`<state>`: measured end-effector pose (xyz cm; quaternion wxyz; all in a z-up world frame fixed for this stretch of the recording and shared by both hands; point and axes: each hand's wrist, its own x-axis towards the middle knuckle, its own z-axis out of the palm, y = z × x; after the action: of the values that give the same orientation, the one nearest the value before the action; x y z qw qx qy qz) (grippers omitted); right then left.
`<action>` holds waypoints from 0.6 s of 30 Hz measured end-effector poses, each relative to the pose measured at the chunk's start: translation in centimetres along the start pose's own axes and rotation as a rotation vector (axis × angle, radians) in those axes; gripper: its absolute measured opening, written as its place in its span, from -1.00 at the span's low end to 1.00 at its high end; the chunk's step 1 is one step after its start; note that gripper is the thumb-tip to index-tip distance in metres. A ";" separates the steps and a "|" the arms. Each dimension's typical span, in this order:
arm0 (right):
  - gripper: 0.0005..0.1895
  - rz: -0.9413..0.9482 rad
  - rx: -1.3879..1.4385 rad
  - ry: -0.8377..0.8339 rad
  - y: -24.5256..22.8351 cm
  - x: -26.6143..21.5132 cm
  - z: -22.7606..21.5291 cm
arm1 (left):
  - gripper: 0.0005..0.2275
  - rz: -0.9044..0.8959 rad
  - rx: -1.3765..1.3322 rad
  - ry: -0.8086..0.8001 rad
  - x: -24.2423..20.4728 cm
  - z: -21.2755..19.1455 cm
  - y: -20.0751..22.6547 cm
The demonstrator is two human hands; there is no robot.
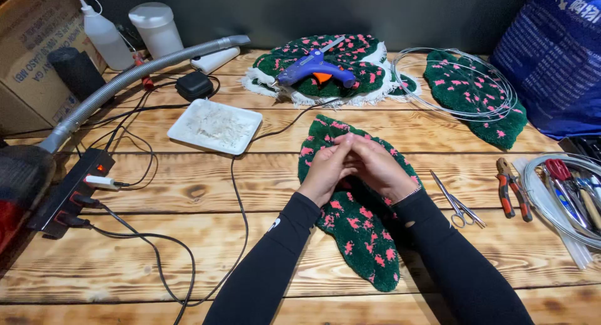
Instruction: Making a decorative rug leaf by attaching a wire frame to a fabric leaf using pliers and glue.
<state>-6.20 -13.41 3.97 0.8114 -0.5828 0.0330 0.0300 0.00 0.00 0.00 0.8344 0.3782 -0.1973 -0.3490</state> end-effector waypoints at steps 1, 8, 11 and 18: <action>-0.61 -0.002 0.003 0.002 -0.4 -0.1 -1.1 | -0.65 -0.003 0.002 -0.002 0.3 -1.0 0.4; -0.35 -0.136 -1.290 0.427 -0.5 -2.3 -11.2 | -0.53 0.251 1.237 0.520 0.9 -7.5 3.9; -0.27 0.099 -1.169 0.434 -1.4 -3.8 -10.1 | -0.48 0.062 1.335 0.519 2.1 -7.9 4.2; -0.42 0.215 -0.636 0.387 -2.1 -5.1 -10.0 | -0.62 -0.214 0.976 0.377 5.0 -10.0 3.2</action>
<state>-11.32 -23.56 3.22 0.5610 -0.7935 0.2355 0.0128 10.69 2.77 -3.59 0.5419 0.7967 -0.1436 -0.2259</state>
